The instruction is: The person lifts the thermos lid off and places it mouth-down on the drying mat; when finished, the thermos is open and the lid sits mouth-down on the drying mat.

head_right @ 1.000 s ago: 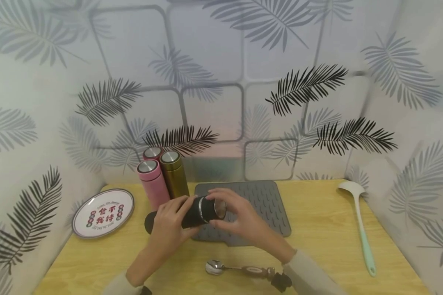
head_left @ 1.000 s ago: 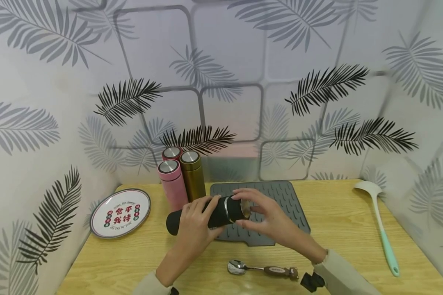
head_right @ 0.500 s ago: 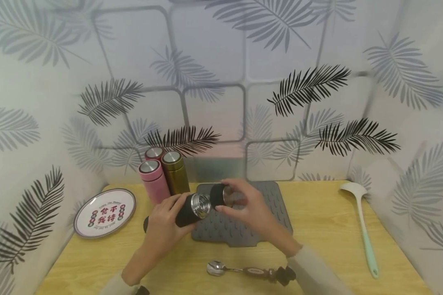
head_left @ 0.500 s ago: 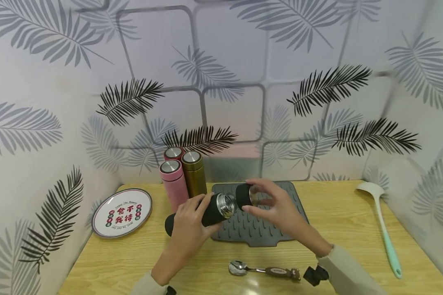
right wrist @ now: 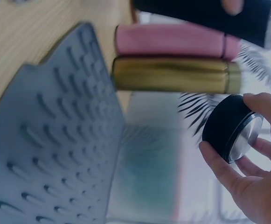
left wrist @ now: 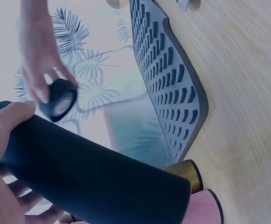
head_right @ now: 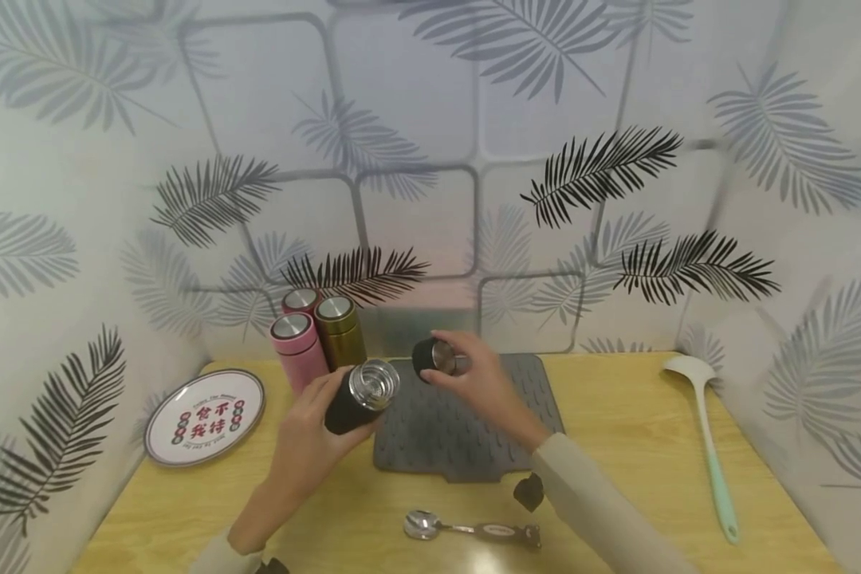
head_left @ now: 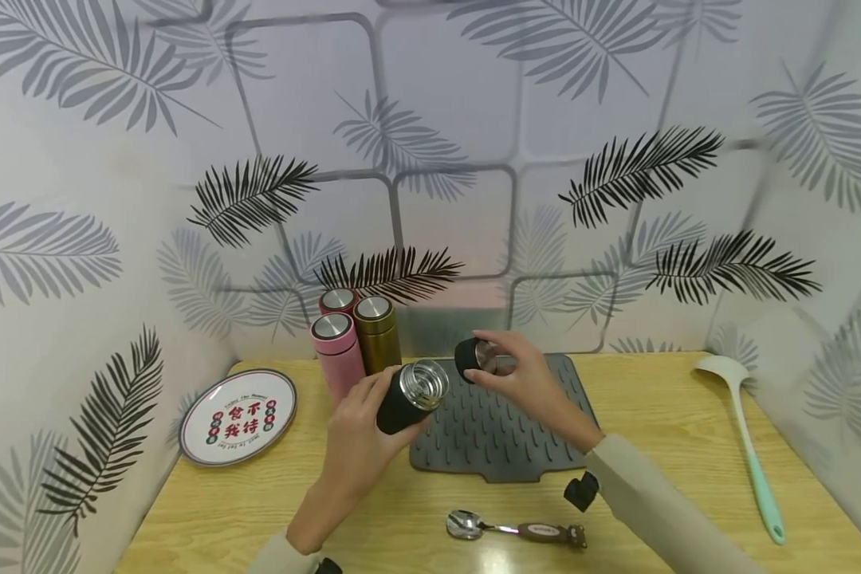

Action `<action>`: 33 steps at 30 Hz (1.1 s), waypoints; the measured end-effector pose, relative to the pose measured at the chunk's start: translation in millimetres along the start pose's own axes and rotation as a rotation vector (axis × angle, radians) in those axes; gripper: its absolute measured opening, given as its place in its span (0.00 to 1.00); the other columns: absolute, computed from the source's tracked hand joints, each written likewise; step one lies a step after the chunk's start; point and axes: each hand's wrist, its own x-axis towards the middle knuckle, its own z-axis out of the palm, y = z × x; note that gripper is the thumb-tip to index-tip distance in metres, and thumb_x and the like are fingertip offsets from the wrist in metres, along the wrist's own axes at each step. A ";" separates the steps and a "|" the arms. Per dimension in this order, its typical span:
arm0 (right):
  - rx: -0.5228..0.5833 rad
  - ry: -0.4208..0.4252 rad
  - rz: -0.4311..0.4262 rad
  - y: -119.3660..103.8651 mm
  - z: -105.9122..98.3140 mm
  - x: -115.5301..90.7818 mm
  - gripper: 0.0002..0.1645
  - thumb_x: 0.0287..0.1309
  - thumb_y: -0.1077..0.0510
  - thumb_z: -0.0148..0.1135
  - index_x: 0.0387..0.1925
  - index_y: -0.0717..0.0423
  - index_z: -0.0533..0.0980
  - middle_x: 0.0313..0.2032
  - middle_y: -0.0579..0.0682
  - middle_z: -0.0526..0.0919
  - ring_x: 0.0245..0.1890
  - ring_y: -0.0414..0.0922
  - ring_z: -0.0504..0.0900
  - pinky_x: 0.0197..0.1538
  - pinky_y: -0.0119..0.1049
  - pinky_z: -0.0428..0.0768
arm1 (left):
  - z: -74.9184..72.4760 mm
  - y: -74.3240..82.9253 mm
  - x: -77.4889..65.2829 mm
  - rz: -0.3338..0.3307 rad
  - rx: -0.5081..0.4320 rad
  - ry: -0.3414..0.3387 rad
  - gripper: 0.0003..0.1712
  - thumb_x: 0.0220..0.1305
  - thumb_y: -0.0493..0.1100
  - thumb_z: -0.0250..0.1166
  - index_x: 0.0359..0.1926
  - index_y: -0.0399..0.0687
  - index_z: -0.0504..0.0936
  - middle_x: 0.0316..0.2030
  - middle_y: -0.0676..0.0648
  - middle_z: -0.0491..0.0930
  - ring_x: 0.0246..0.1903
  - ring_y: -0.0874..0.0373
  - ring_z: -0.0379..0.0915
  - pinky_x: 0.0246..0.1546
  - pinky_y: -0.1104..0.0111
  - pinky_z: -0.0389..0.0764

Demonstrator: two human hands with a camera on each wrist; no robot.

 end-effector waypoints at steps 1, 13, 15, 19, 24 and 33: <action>-0.019 -0.003 0.011 4.7 2.1 3.6 0.38 0.61 0.59 0.76 0.70 0.59 0.73 0.61 0.62 0.77 0.57 0.59 0.81 0.53 0.48 0.87 | -0.2 -1.3 0.0 -0.015 -0.019 0.006 0.46 0.44 0.49 0.88 0.64 0.46 0.79 0.53 0.42 0.83 0.52 0.46 0.82 0.52 0.50 0.85; -0.220 -0.086 0.105 52.7 25.5 43.5 0.41 0.64 0.52 0.74 0.73 0.61 0.70 0.66 0.61 0.77 0.66 0.58 0.76 0.63 0.58 0.79 | -2.8 -8.0 3.3 -0.175 -0.220 0.042 0.45 0.49 0.48 0.86 0.68 0.49 0.77 0.55 0.46 0.82 0.53 0.52 0.80 0.54 0.50 0.84; -0.254 -0.090 0.103 59.4 30.5 48.5 0.40 0.64 0.52 0.74 0.72 0.62 0.70 0.66 0.61 0.77 0.67 0.59 0.74 0.66 0.59 0.76 | -1.6 -11.1 3.5 -0.194 -0.255 0.049 0.45 0.50 0.47 0.86 0.68 0.50 0.77 0.55 0.48 0.82 0.53 0.53 0.80 0.54 0.50 0.84; -0.305 -0.115 0.077 71.2 41.2 57.4 0.39 0.64 0.54 0.75 0.71 0.64 0.71 0.66 0.63 0.76 0.66 0.60 0.75 0.66 0.59 0.76 | 2.3 -17.8 3.9 -0.213 -0.328 0.076 0.43 0.52 0.46 0.85 0.68 0.51 0.77 0.53 0.50 0.82 0.52 0.57 0.80 0.53 0.55 0.85; -0.344 -0.147 0.073 80.0 51.7 65.5 0.38 0.64 0.57 0.74 0.71 0.64 0.70 0.67 0.64 0.74 0.63 0.60 0.78 0.60 0.55 0.81 | 6.8 -23.4 6.6 -0.236 -0.397 0.115 0.42 0.52 0.45 0.84 0.67 0.50 0.77 0.53 0.50 0.83 0.50 0.57 0.81 0.54 0.66 0.84; -0.416 -0.205 0.115 86.5 68.5 70.5 0.38 0.63 0.58 0.74 0.71 0.63 0.70 0.68 0.63 0.74 0.65 0.59 0.78 0.64 0.55 0.79 | 17.2 -29.1 7.9 -0.304 -0.446 0.118 0.43 0.52 0.46 0.85 0.68 0.54 0.77 0.55 0.51 0.83 0.49 0.59 0.80 0.53 0.73 0.81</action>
